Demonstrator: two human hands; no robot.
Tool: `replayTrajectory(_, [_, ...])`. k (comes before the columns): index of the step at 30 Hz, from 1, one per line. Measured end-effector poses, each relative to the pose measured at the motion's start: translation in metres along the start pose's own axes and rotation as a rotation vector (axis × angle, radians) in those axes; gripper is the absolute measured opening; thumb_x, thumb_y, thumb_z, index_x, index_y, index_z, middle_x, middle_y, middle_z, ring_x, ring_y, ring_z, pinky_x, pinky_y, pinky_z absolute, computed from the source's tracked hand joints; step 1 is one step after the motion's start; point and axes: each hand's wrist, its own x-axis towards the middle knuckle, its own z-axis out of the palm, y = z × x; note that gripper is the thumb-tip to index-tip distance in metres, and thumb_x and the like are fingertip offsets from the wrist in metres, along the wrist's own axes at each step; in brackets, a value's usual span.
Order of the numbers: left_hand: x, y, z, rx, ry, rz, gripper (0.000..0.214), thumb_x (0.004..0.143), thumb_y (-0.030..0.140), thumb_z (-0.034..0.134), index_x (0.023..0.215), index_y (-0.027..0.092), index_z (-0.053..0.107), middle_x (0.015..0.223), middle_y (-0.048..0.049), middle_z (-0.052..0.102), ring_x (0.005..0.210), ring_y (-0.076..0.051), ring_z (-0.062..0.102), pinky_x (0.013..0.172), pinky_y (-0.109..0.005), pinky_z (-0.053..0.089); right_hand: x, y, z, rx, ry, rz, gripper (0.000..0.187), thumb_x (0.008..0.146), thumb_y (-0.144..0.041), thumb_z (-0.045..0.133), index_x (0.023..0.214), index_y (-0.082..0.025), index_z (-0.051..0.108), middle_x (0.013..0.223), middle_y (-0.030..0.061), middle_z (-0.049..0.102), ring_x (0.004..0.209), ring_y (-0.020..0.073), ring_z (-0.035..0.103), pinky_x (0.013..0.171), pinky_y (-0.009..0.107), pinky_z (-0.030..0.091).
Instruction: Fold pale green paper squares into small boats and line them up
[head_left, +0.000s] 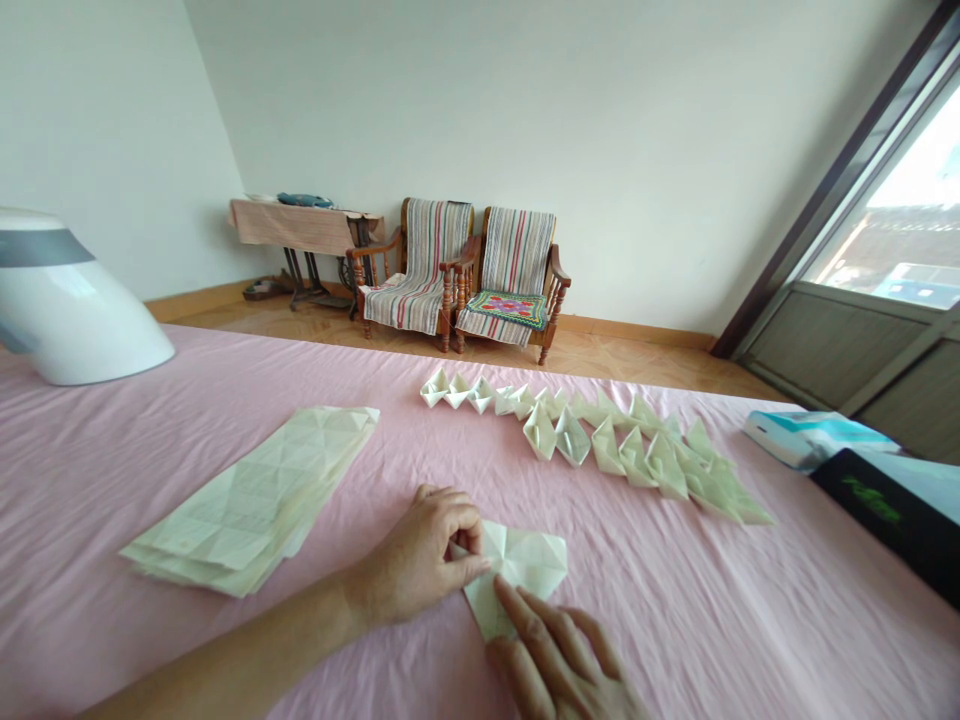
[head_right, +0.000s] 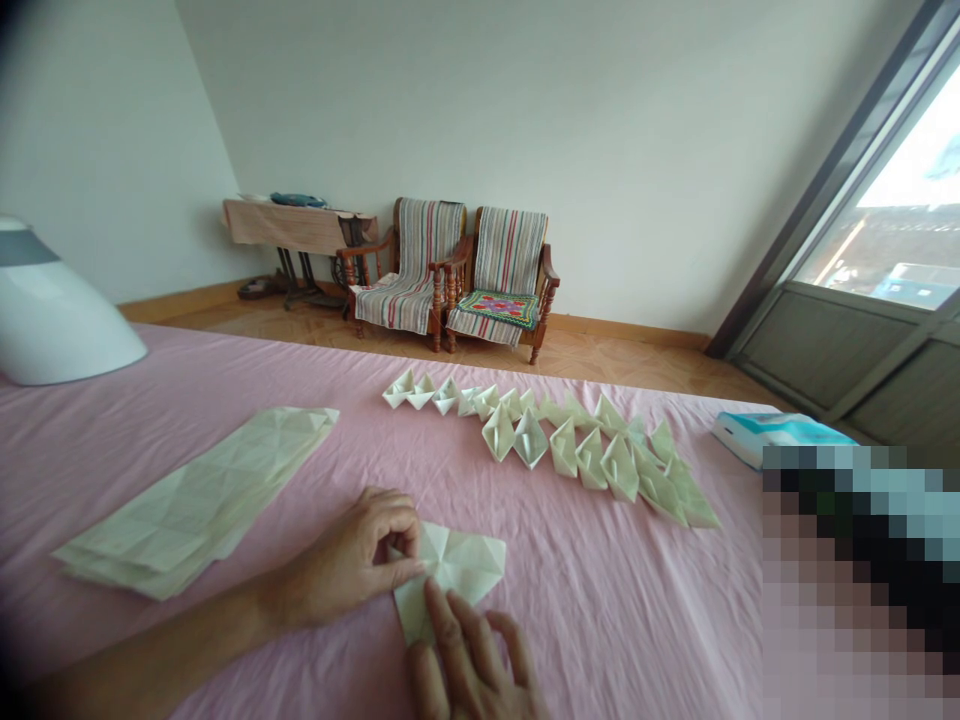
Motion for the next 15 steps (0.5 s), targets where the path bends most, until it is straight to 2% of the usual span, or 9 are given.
replayTrajectory(5, [0.000, 0.001, 0.000, 0.004, 0.005, 0.001, 0.022, 0.070, 0.012, 0.075, 0.063, 0.016, 0.055, 0.068, 0.0048, 0.056, 0.071, -0.013, 0.054, 0.076, -0.027, 0.034, -0.001, -0.012, 0.010, 0.063, 0.105, 0.166, 0.025, 0.092, -0.015, 0.039, 0.086, -0.026, 0.061, 0.118, -0.0022, 0.068, 0.097, 0.0143, 0.063, 0.076, 0.028, 0.042])
replayTrajectory(11, [-0.001, 0.002, 0.000, -0.012, 0.020, -0.006, 0.020, 0.070, 0.011, 0.077, 0.065, 0.016, 0.057, 0.071, 0.0035, 0.058, 0.073, -0.015, 0.054, 0.077, -0.027, 0.037, -0.004, -0.010, 0.011, 0.017, 0.056, 0.092, 0.024, 0.093, -0.019, 0.039, 0.091, -0.026, 0.062, 0.120, -0.0004, 0.066, 0.099, 0.0151, 0.063, 0.078, 0.027, 0.043])
replayTrajectory(15, [-0.005, 0.000, 0.000, 0.021, 0.126, 0.063, 0.017, 0.073, 0.005, 0.073, 0.079, 0.017, 0.063, 0.084, 0.0003, 0.062, 0.084, -0.017, 0.055, 0.081, -0.029, 0.038, -0.005, -0.010, 0.012, 0.021, 0.036, 0.094, 0.023, 0.095, -0.021, 0.039, 0.092, -0.026, 0.061, 0.122, -0.0015, 0.066, 0.102, 0.0152, 0.063, 0.078, 0.026, 0.043])
